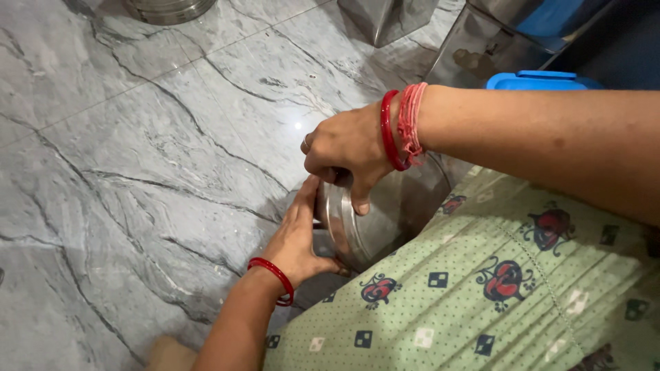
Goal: The person sits on the floor and organizes small packets and wrappers into a clear plastic container with a blue lid. They then open a metal canister, remove a black plastic bag, and place additional wrappers into it before closing the bag.
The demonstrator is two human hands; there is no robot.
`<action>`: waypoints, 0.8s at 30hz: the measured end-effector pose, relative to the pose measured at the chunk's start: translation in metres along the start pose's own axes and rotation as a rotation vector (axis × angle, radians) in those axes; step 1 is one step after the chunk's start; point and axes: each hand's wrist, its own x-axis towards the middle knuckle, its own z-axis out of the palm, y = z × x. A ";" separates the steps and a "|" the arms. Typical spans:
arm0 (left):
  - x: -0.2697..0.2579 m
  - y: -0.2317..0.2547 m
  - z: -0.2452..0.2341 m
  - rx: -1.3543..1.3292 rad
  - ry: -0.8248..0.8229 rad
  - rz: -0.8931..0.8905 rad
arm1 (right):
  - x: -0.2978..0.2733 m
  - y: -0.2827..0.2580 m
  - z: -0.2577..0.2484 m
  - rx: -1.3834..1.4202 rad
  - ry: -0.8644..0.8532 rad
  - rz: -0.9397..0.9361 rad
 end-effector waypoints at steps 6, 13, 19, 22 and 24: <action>-0.002 0.004 -0.002 -0.029 0.015 -0.014 | -0.001 -0.003 0.000 -0.023 0.014 -0.007; -0.003 0.003 -0.001 -0.065 0.017 -0.034 | -0.005 -0.011 -0.003 -0.009 0.037 0.003; -0.013 -0.024 0.002 -0.093 0.056 -0.029 | -0.021 -0.004 -0.013 0.066 -0.003 -0.020; -0.009 -0.036 0.006 -0.123 0.060 -0.053 | -0.032 0.002 0.001 0.223 -0.285 0.043; -0.009 -0.046 0.006 -0.108 0.029 -0.077 | -0.041 0.000 0.019 0.295 -0.405 0.041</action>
